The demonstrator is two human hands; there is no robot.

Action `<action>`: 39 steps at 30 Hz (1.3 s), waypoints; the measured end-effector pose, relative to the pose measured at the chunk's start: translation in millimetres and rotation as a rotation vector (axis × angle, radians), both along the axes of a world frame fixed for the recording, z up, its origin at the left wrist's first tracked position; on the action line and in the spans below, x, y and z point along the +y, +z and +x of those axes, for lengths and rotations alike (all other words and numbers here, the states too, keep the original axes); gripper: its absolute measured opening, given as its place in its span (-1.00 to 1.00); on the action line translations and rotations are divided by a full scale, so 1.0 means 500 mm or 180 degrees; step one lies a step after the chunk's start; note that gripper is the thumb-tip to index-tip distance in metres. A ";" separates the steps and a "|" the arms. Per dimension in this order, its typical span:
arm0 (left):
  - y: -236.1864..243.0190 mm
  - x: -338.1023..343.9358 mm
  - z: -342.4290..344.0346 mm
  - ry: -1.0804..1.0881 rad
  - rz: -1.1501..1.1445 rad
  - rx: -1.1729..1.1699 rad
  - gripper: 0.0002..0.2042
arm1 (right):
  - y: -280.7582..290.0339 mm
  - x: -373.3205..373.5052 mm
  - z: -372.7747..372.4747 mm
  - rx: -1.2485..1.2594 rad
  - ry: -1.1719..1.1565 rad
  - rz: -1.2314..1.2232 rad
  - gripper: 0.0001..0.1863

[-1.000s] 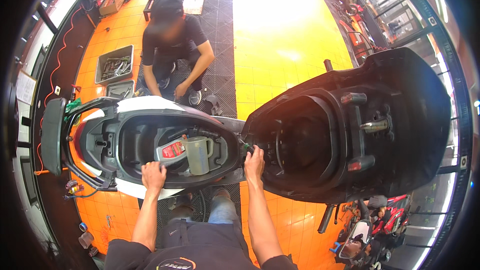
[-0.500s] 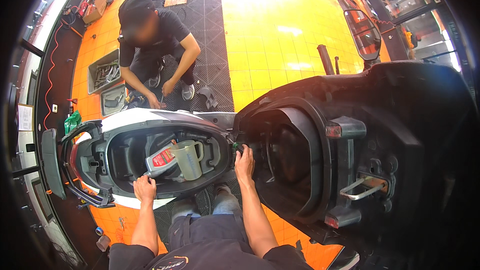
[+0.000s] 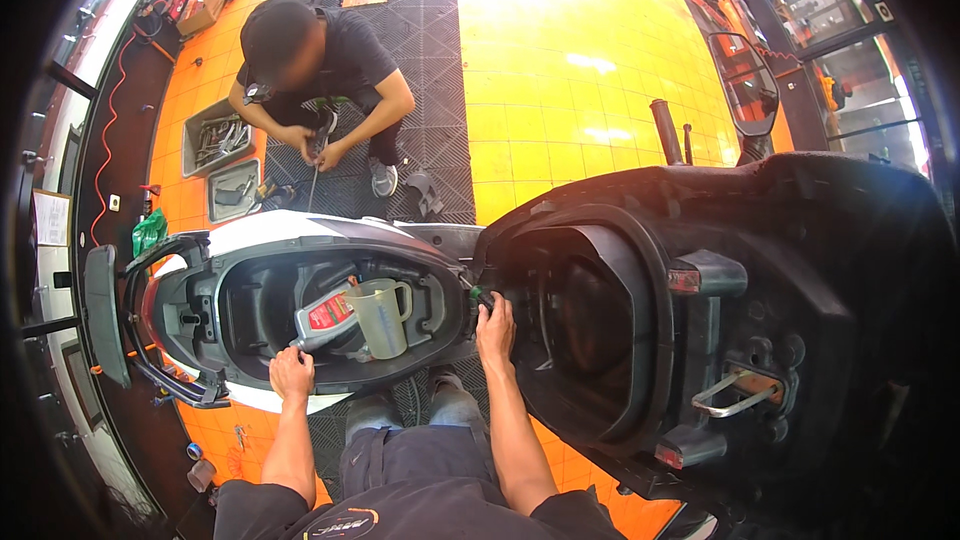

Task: The person works on a white scooter in a workshop, using a screwdriver to remove fasteners from the seat area. They lift the seat to reveal the internal storage compartment containing a bottle of oil and a plastic jug. The person then removes the seat completely and places it on the floor, exposing the scooter's internal wiring and battery.

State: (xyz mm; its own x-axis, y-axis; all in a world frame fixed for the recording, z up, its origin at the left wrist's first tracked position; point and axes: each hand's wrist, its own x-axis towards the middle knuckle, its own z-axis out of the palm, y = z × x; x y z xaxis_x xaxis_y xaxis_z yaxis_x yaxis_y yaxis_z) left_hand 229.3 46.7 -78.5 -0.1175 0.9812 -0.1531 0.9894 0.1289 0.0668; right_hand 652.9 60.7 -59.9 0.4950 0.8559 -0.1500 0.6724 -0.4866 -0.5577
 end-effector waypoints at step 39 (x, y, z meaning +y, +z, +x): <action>-0.003 -0.003 -0.004 -0.0023 0.0370 -0.0241 -0.83 | -0.037 0.228 0.035 -0.0263 0.0928 -0.2921 -0.57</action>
State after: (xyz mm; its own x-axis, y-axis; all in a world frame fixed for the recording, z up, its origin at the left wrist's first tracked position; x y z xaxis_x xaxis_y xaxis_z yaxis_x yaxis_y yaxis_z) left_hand 227.3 45.4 -79.9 -0.1028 0.9936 -0.0464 0.9819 0.1088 0.1553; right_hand 670.4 174.5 -78.3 0.3206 0.5137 -0.7958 0.8558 -0.5173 0.0109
